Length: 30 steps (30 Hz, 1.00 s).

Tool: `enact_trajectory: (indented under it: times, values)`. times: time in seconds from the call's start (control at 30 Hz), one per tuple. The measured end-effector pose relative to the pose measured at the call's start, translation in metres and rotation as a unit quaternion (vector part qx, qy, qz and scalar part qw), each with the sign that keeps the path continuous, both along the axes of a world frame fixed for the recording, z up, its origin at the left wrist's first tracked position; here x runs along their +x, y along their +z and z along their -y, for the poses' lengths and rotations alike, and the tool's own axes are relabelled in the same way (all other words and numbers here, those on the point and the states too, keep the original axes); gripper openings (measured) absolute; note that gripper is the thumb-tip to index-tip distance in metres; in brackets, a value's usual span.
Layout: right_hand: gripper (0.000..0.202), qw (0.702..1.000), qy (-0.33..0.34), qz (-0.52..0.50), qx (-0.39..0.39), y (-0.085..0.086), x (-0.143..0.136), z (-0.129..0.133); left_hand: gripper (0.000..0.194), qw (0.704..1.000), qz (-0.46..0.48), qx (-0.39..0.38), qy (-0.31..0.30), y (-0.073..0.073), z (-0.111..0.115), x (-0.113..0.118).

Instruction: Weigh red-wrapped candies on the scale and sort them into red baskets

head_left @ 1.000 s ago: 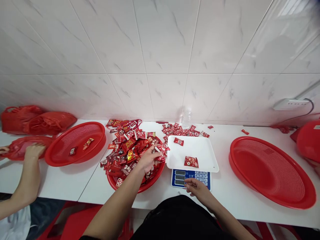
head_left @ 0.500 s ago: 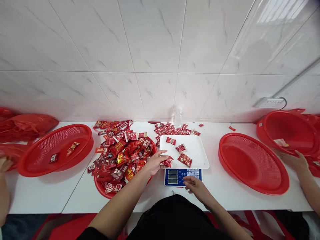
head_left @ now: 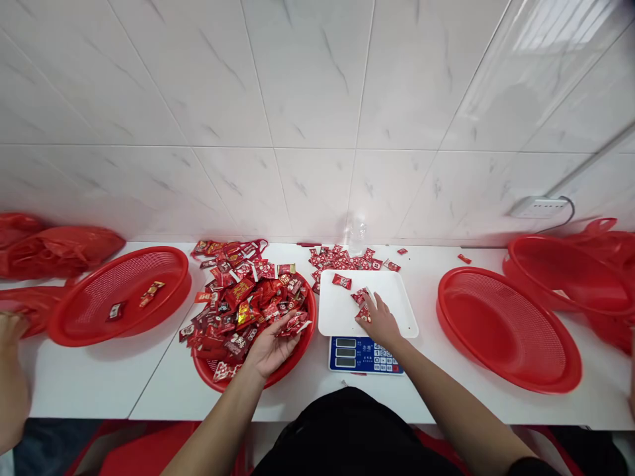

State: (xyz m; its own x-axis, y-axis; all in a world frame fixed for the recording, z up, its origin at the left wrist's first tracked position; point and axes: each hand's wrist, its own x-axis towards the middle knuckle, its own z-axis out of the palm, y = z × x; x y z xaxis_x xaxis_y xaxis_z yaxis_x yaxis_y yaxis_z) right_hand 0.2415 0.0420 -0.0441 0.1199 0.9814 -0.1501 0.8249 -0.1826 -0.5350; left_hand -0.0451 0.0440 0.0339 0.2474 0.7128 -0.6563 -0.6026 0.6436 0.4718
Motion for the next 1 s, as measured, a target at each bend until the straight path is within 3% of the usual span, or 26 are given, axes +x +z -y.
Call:
enact_trajectory:
  times: [0.1, 0.23, 0.47, 0.7, 0.8, 0.9, 1.0]
  values:
    - [0.066, 0.998, 0.007, 0.059, 0.004, -0.008, -0.006, -0.004, 0.037, 0.999, 0.042, -0.015, 0.027, 0.003, 0.007, -0.007]
    - [0.056, 0.999, 0.008, 0.041, 0.001, -0.014, 0.000, -0.004, 0.037, 0.998, 0.047, -0.025, 0.041, 0.001, 0.019, -0.012]
    - [0.062, 0.999, 0.001, 0.004, -0.039, -0.006, 0.009, -0.025, 0.038, 0.999, 0.033, -0.036, 0.018, -0.006, 0.033, -0.007]
    - [0.039, 0.997, -0.016, -0.041, -0.059, -0.001, 0.012, -0.034, 0.035, 0.996, 0.075, -0.048, -0.016, -0.022, 0.048, -0.004]
    - [0.033, 0.993, 0.008, -0.102, -0.055, 0.008, -0.007, -0.031, 0.035, 0.995, 0.085, -0.055, -0.011, -0.029, 0.057, -0.006]
    - [0.032, 0.980, 0.068, -0.184, -0.044, 0.028, -0.046, -0.029, 0.038, 0.994, 0.088, -0.064, -0.010, -0.033, 0.065, -0.006]
    - [0.049, 0.962, 0.119, -0.245, -0.028, 0.053, -0.085, -0.027, 0.038, 0.994, 0.088, -0.069, -0.003, -0.033, 0.070, -0.004]
